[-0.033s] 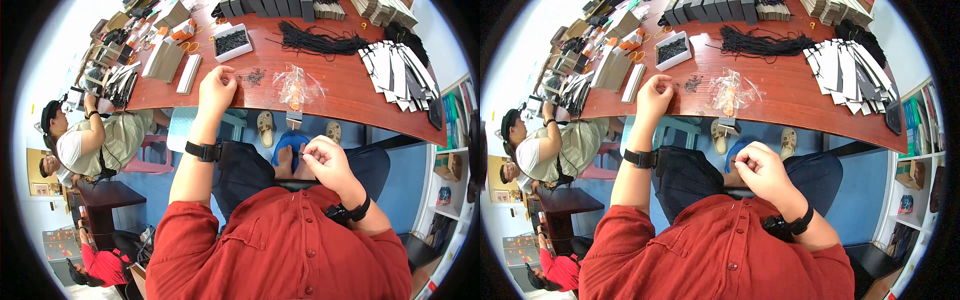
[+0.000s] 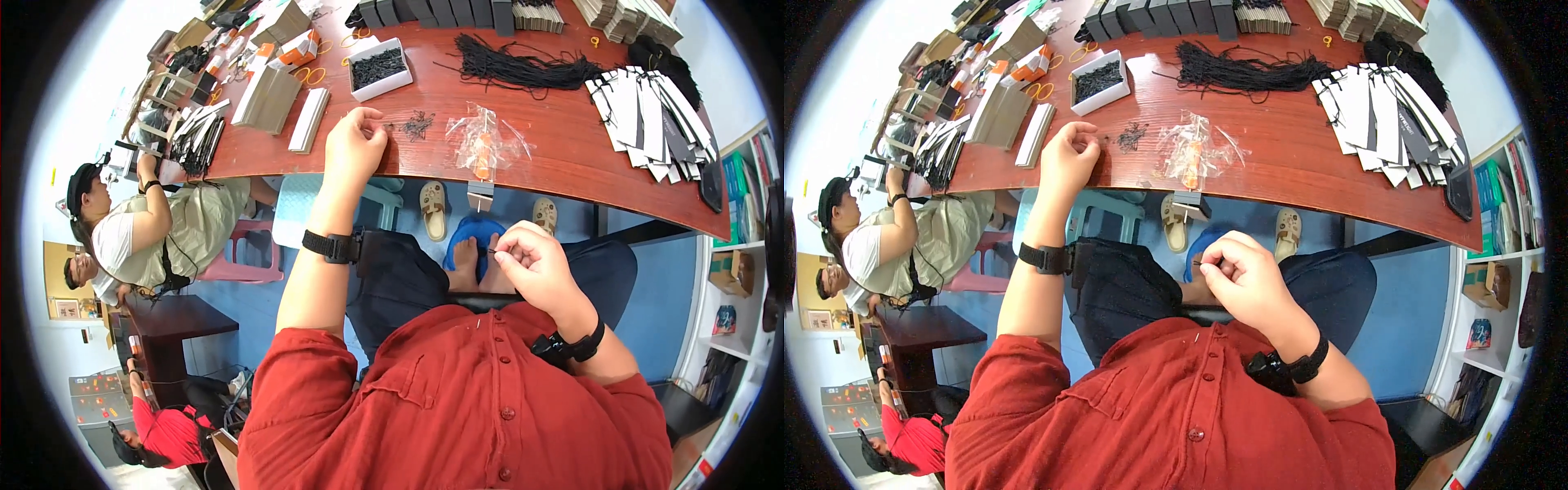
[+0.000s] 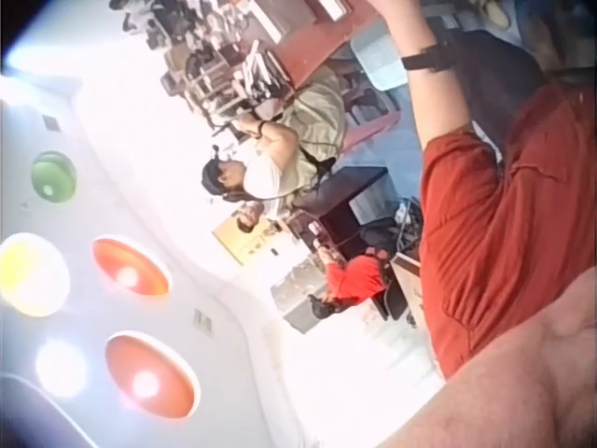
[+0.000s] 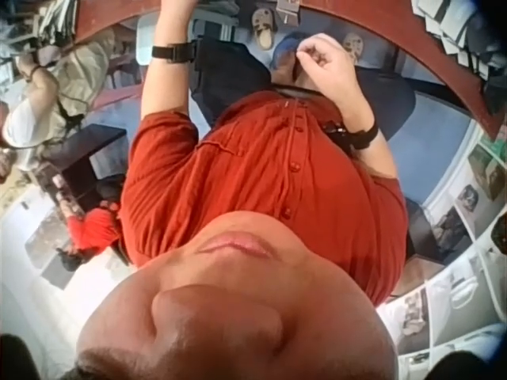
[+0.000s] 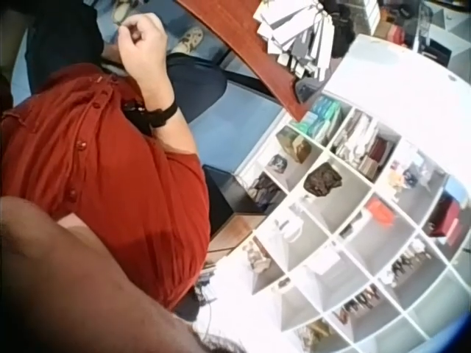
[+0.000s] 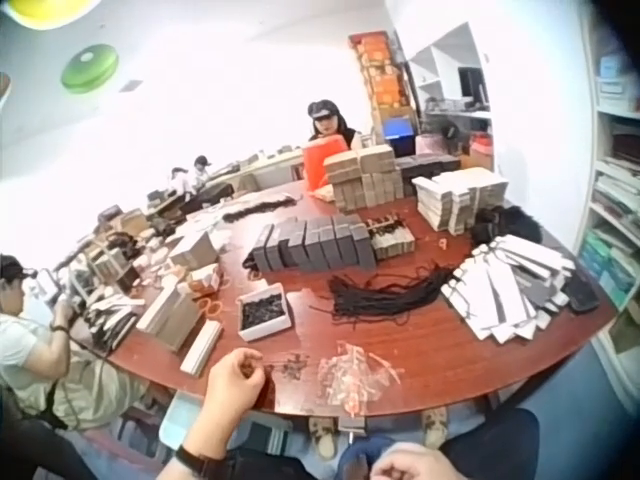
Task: Threading cords through holes in tags to assemble them.
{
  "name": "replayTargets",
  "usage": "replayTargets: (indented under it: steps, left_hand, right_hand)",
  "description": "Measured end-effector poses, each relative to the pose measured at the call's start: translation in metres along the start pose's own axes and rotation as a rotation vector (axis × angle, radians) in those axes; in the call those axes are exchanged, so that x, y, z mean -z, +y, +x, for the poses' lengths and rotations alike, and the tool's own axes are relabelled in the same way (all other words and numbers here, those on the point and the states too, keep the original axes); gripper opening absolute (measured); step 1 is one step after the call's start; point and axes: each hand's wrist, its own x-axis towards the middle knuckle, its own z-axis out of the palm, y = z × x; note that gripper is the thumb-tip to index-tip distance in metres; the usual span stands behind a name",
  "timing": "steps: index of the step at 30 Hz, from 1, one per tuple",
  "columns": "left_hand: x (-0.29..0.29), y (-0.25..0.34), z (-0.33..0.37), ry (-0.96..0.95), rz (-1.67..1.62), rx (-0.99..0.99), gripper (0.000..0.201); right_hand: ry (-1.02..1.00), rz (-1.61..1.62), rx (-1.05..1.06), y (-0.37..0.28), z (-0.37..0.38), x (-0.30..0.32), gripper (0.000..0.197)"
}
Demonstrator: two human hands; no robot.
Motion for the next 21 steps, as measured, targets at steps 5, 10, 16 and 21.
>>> replayTargets:
  steps: [5, 10, 16, 21]
  left_hand:
    - [0.003, 0.0, 0.002, 0.025, 0.168, -0.163, 0.014]
    - [-0.004, 0.016, 0.01, -0.063, 0.26, -0.238, 0.011]
    - [-0.014, 0.014, 0.01, -0.066, 0.265, -0.195, 0.01]
    - [-0.012, 0.015, 0.012, -0.003, 0.23, -0.18, 0.009]
  right_hand:
    - [-0.01, -0.008, -0.022, -0.001, 0.001, 0.0, 0.003]
    - [-0.012, -0.025, -0.026, 0.002, 0.001, 0.002, 0.003]
    - [-0.006, -0.017, -0.015, 0.003, 0.0, 0.005, 0.002]
    - [0.015, -0.02, 0.024, 0.007, 0.0, 0.007, 0.003]
